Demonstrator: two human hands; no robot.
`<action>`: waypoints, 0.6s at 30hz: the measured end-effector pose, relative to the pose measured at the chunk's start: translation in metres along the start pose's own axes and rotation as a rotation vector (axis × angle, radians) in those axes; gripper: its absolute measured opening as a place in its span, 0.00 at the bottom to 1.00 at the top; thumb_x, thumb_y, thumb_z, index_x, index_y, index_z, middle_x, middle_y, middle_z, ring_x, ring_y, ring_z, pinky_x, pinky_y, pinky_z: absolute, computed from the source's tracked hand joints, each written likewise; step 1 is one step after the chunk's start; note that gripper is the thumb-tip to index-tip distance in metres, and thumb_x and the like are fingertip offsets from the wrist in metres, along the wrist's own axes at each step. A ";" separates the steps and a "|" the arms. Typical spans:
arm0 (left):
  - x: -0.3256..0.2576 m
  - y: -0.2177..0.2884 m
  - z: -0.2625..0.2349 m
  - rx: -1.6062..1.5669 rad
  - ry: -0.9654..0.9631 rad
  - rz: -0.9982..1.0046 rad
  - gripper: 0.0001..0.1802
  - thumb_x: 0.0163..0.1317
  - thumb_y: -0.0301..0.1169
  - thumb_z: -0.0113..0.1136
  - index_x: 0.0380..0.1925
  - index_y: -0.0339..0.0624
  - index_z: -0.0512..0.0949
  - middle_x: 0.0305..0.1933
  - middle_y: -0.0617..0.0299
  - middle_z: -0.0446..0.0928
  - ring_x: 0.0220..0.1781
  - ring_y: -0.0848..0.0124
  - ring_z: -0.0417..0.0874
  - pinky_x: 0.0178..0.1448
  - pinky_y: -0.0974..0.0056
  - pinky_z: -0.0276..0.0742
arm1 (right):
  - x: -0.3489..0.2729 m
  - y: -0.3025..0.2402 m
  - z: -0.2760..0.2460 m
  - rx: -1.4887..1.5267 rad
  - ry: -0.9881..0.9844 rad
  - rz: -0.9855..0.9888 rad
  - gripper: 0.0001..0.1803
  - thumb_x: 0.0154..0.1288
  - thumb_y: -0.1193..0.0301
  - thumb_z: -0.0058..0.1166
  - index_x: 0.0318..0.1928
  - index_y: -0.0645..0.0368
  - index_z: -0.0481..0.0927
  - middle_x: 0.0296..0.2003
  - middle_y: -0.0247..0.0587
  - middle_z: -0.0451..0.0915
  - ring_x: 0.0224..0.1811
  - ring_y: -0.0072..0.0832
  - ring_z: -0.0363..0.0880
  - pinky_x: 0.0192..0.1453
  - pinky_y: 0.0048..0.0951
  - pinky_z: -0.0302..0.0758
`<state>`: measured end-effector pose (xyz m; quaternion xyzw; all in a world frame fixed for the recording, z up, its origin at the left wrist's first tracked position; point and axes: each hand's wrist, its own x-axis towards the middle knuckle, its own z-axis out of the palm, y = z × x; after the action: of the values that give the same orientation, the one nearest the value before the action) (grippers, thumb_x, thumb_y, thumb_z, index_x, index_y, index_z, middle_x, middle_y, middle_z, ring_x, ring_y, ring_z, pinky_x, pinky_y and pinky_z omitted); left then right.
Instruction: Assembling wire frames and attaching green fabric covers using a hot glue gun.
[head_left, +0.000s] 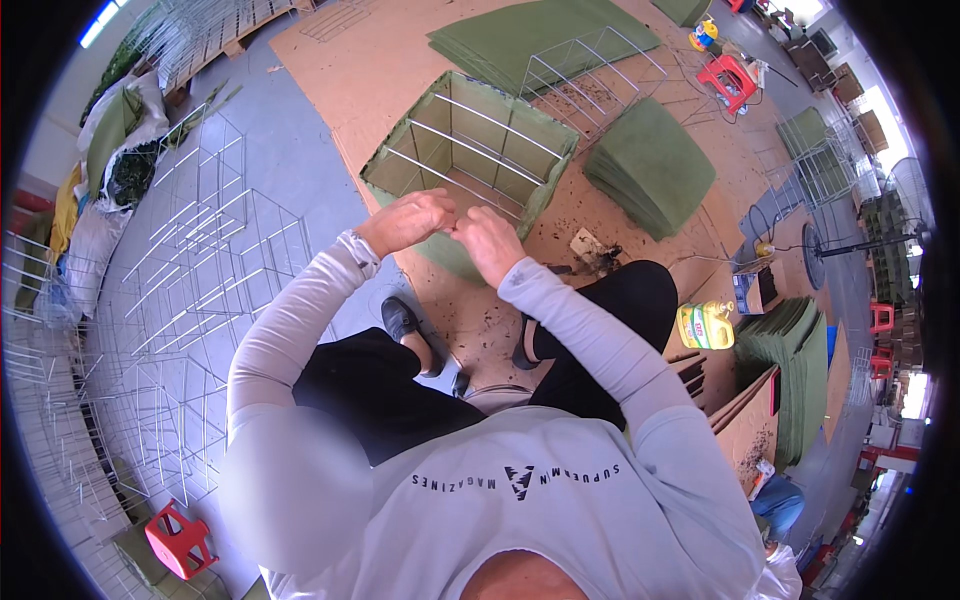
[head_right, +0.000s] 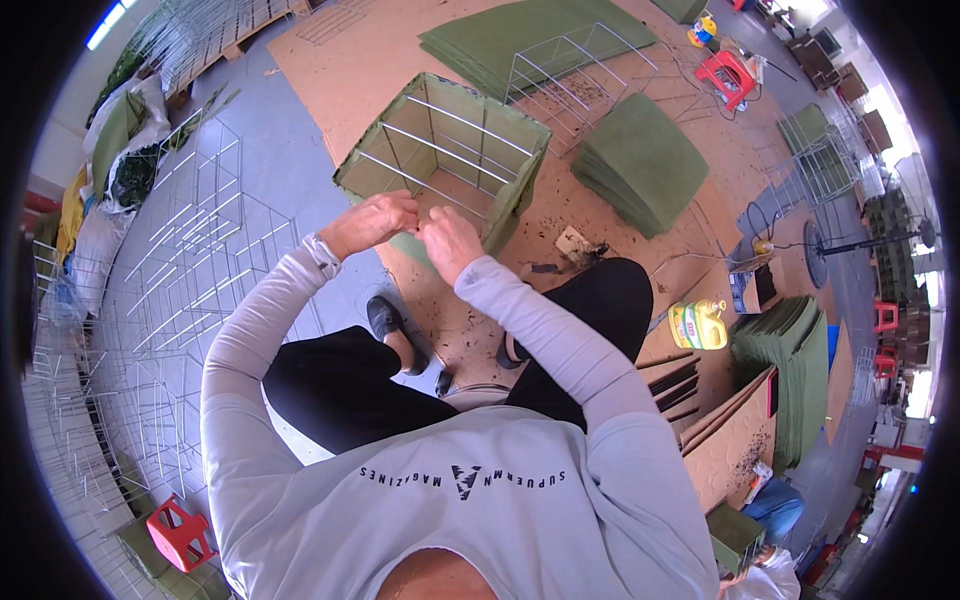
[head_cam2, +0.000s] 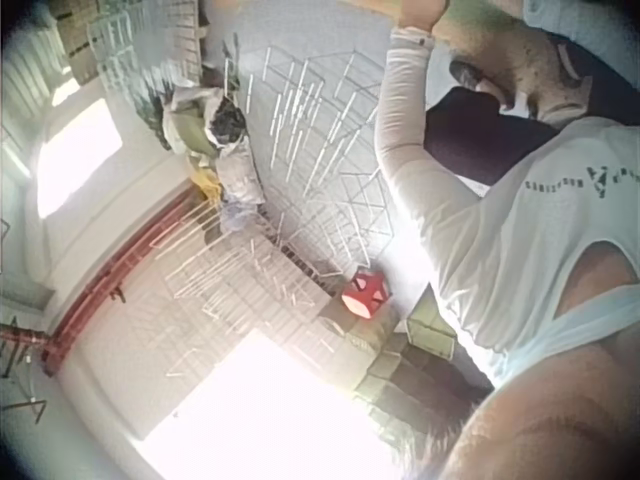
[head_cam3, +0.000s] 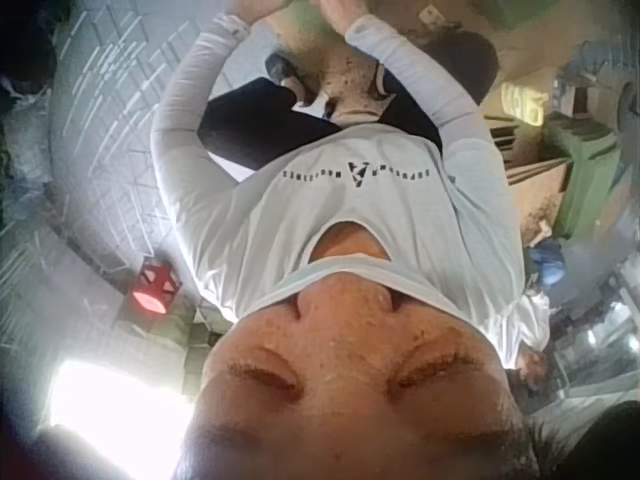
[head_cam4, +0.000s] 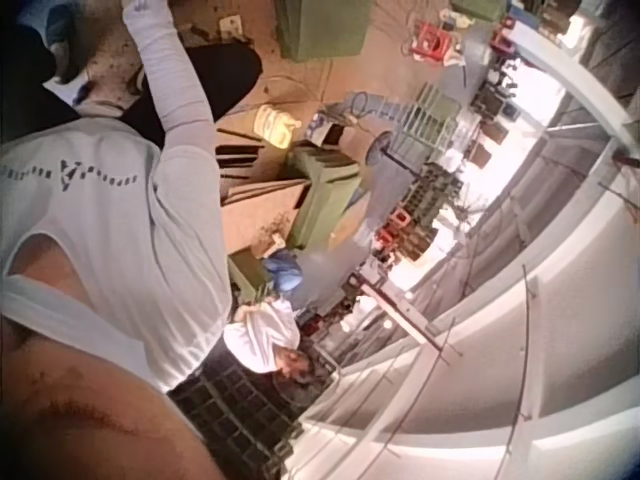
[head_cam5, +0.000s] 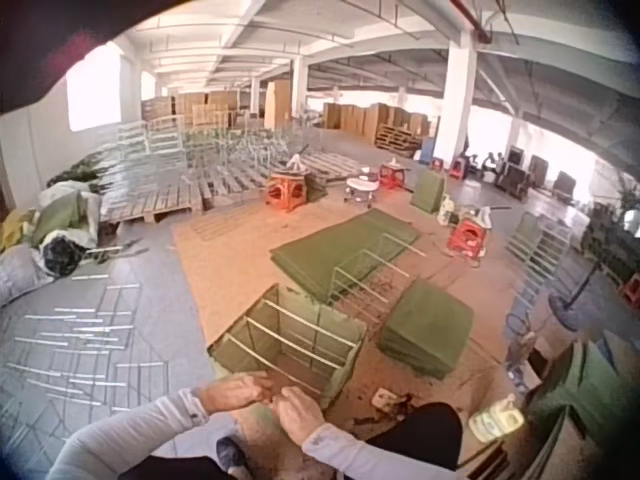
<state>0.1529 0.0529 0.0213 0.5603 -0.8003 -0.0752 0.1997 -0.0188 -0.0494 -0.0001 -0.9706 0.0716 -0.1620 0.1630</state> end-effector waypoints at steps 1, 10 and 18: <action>-0.003 0.003 -0.006 0.006 -0.027 -0.020 0.04 0.50 0.21 0.60 0.29 0.36 0.79 0.34 0.57 0.77 0.42 0.58 0.77 0.45 0.59 0.77 | -0.002 -0.004 0.006 -0.031 0.034 -0.013 0.07 0.59 0.70 0.59 0.28 0.60 0.80 0.30 0.45 0.77 0.38 0.42 0.78 0.39 0.41 0.76; -0.046 0.005 -0.011 0.080 0.265 -0.247 0.15 0.53 0.21 0.58 0.43 0.35 0.80 0.43 0.52 0.79 0.46 0.56 0.79 0.47 0.59 0.77 | 0.006 0.000 0.002 -0.005 -0.030 0.046 0.08 0.62 0.67 0.57 0.33 0.60 0.81 0.29 0.44 0.78 0.37 0.40 0.79 0.41 0.39 0.76; -0.026 -0.002 -0.009 0.071 0.149 -0.205 0.13 0.52 0.25 0.61 0.40 0.35 0.79 0.40 0.54 0.76 0.44 0.55 0.79 0.45 0.58 0.77 | 0.015 -0.008 0.026 -0.045 0.056 0.090 0.16 0.64 0.60 0.56 0.30 0.61 0.82 0.26 0.47 0.79 0.35 0.41 0.80 0.40 0.40 0.76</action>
<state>0.1661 0.0774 0.0229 0.6499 -0.7240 -0.0247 0.2299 0.0047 -0.0371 -0.0164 -0.9649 0.1233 -0.1801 0.1464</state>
